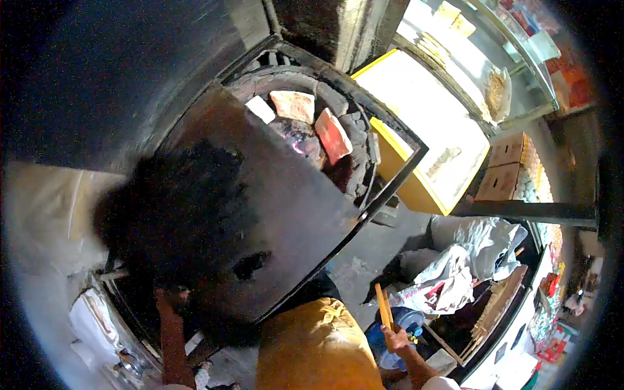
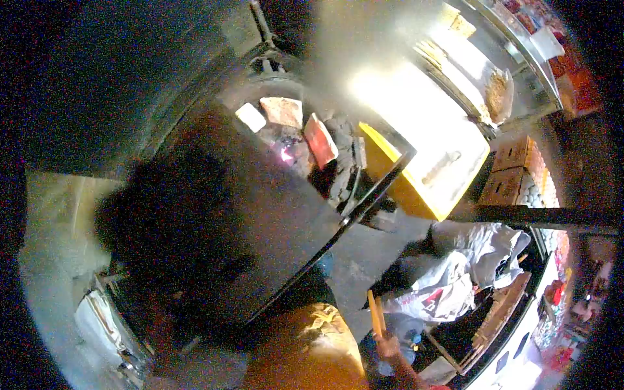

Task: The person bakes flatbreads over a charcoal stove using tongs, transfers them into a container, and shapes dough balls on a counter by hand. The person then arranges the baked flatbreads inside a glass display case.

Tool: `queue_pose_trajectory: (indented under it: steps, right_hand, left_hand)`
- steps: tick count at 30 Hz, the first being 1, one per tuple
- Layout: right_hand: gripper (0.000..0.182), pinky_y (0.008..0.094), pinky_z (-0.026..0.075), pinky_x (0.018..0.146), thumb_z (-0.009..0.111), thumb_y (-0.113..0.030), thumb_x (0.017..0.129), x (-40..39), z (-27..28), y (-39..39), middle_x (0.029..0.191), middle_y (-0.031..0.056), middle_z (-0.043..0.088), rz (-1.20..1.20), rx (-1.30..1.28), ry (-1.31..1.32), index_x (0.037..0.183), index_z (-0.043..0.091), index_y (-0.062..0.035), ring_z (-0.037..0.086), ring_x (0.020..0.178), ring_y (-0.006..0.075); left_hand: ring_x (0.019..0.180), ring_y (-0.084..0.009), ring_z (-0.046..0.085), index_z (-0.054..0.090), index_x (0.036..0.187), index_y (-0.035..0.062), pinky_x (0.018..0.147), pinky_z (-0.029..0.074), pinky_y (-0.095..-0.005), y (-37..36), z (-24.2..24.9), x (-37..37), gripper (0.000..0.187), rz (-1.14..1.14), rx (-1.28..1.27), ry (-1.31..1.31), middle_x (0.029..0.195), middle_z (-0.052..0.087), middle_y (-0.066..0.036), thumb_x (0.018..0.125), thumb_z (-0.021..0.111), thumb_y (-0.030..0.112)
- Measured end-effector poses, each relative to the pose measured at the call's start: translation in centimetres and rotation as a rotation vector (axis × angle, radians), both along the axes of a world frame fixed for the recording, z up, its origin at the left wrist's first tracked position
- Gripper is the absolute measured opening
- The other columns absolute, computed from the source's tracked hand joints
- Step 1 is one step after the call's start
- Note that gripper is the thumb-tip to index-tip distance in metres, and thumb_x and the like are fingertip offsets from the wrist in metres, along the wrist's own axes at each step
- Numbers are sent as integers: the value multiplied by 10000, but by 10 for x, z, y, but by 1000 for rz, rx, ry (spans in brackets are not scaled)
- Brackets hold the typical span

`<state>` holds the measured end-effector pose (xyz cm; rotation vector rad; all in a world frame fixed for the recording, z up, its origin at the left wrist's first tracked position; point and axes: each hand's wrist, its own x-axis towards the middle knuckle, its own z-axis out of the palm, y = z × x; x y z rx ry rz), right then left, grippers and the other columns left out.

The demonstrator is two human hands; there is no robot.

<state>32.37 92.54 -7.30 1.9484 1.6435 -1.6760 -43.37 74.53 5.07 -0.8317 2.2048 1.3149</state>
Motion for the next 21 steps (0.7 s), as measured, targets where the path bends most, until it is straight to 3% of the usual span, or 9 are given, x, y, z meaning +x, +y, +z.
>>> queue_pose_trajectory:
  steps: [1,2,4,8,10,15,17,19,21]
  right_hand:
    - [400,300,387,483,748,-343,851,3,-4,-1,647,-19,539,23,39,25,1059,628,-23,499,547,117]
    - [387,296,385,487,748,-332,852,7,-9,1,665,-20,550,-325,-293,90,1053,631,-24,501,556,112]
    - [373,292,384,491,747,-321,853,-3,-3,12,683,-22,562,-683,-625,165,1048,633,-24,504,564,107]
    - [321,279,382,495,734,-308,862,-54,50,31,666,-21,565,-347,-292,-11,984,649,-24,510,575,98]
    - [164,340,375,407,553,-150,943,-47,40,31,649,34,526,19,-27,-1,1019,674,-68,486,484,188]
    - [190,438,404,447,625,-61,848,10,-36,3,697,113,565,305,289,66,1031,675,-68,547,559,323]
    - [214,360,410,488,689,-221,854,-12,-21,10,714,44,563,67,187,141,982,629,-60,526,575,196]
    - [299,326,409,498,739,-299,850,-48,14,23,706,6,547,-125,103,144,949,595,-56,499,564,136]
    - [329,329,411,500,770,-305,833,-72,42,14,708,12,549,-422,-112,-12,943,587,-56,506,571,140]
  left_hand:
    - [1231,-341,509,428,1446,138,945,439,-614,17,-1,4,635,-14,3,-3,1415,480,-112,957,444,542]
    - [1230,-341,511,430,1446,140,941,442,-618,33,-1,10,641,-29,6,-8,1414,484,-111,956,442,553]
    - [1227,-341,515,434,1445,144,932,448,-628,66,-1,21,654,-58,11,-12,1411,491,-110,953,437,574]
    - [1201,-320,532,470,1399,130,938,449,-584,127,7,44,610,-134,130,-9,1371,523,-97,943,469,537]
    - [1178,-299,545,502,1353,113,952,445,-531,161,16,58,554,-161,279,-10,1334,547,-86,936,507,478]
    - [1099,-237,593,598,1205,92,926,466,-432,195,41,71,403,-253,664,9,1190,636,-57,917,577,371]
    - [1086,-197,605,625,1142,86,934,473,-387,177,43,66,383,-268,847,-85,1114,674,-31,916,584,392]
    - [1143,-186,575,616,1167,92,994,435,-356,143,14,43,386,-247,729,-135,1177,655,-25,919,586,387]
    - [1252,-222,479,499,1331,86,1048,370,-358,149,43,57,487,-299,577,-170,1376,521,-59,909,608,304]
